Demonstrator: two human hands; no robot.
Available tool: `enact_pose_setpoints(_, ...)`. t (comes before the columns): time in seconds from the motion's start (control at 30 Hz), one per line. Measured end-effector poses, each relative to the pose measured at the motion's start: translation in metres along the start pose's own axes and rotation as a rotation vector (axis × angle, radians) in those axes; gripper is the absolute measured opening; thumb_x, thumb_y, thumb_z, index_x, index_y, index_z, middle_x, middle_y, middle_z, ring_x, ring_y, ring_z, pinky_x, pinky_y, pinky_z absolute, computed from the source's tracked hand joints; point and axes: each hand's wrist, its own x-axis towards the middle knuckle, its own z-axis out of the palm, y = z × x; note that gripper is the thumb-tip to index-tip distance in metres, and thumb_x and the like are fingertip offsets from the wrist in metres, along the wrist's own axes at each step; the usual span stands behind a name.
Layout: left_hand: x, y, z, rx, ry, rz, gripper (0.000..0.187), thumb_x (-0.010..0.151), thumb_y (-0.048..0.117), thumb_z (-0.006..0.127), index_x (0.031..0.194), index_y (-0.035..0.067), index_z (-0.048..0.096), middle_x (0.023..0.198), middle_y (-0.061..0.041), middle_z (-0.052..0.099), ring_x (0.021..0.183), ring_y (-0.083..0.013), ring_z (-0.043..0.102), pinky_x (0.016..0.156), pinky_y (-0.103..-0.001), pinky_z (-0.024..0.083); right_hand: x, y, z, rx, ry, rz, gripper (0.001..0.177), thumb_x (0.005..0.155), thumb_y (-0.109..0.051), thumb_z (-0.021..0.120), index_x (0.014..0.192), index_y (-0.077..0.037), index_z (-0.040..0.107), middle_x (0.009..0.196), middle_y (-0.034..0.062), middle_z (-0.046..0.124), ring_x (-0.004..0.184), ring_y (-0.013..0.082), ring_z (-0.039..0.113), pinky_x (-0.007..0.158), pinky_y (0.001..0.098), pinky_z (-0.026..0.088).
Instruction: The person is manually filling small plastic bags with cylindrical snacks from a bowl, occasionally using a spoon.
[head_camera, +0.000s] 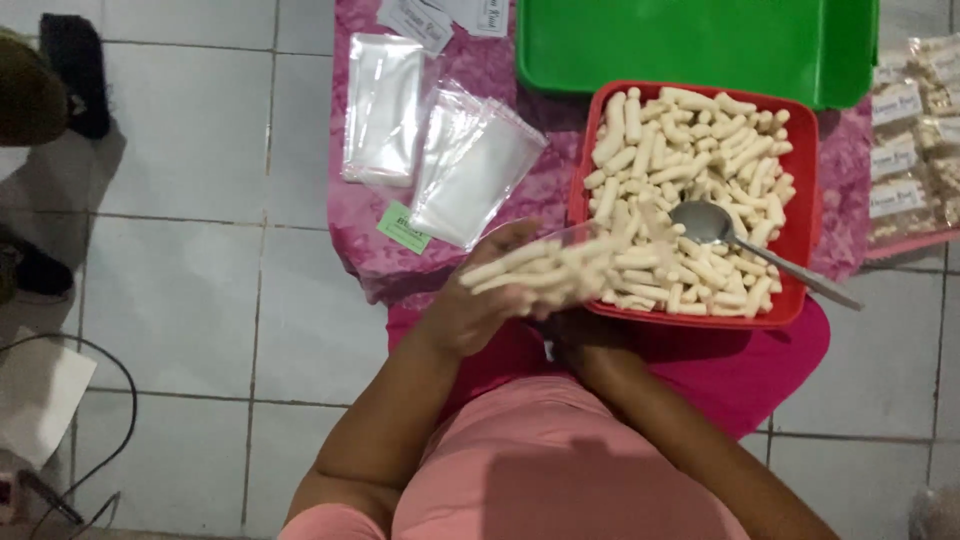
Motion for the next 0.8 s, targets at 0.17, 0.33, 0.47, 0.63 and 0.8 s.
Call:
enact_pose_setpoints(0.17,0.008,0.000,-0.005,-0.051,-0.013,-0.188,0.070,0.093,0.001,0.072,0.155,0.002,0.038,0.142,-0.024,0.054,0.112,-0.0329,0.068,0.084,-0.034,0.062,-0.056,-0.041,-0.138,0.277,-0.192,0.310,0.020,0.085,-0.023,0.073,0.104,-0.017,0.077,0.097,0.0004,0.077,0.082,0.0165,0.074,0.070,0.0303,0.060)
enact_pose_setpoints(0.33,0.012,-0.014,0.011,-0.162,0.019,-0.238,0.074,0.093,-0.007,0.069,0.159,0.003,0.037,0.152,-0.019,0.049,0.114,-0.0311,0.067,0.088,-0.037,0.061,-0.064,-0.072,-0.222,0.282,0.202,0.419,0.024,0.070,-0.004,0.082,0.093,-0.008,0.077,0.092,0.0027,0.083,0.076,0.0132,0.077,0.071,0.0280,0.062)
enact_pose_setpoints(0.47,0.007,-0.015,0.024,-0.209,0.077,-0.248,0.078,0.092,-0.002,0.072,0.160,0.008,0.035,0.151,-0.020,0.049,0.117,-0.0336,0.066,0.092,-0.040,0.063,-0.035,-0.075,-0.227,-0.150,0.506,0.180,0.039,0.082,-0.003,0.083,0.118,0.003,0.068,0.125,0.0194,0.068,0.108,0.0292,0.062,0.096,0.0405,0.050)
enact_pose_setpoints(0.63,0.005,-0.017,0.049,-0.260,0.025,-0.248,0.083,0.091,0.006,0.076,0.162,0.010,0.033,0.148,-0.028,0.051,0.121,-0.0350,0.065,0.090,-0.036,0.064,-0.010,-0.091,-0.199,0.323,0.466,0.185,0.046,0.083,-0.001,0.069,0.129,0.002,0.061,0.137,0.0187,0.060,0.115,0.0270,0.064,0.099,0.0380,0.057)
enact_pose_setpoints(0.8,0.002,-0.029,0.068,0.072,0.023,-0.352,0.065,0.095,0.000,0.065,0.154,0.003,0.038,0.146,-0.028,0.055,0.122,-0.0322,0.065,0.100,-0.036,0.057,0.000,-0.099,-0.196,0.431,0.604,0.144,0.022,0.104,-0.006,0.051,0.115,0.004,0.067,0.119,0.0168,0.068,0.110,0.0248,0.064,0.100,0.0357,0.051)
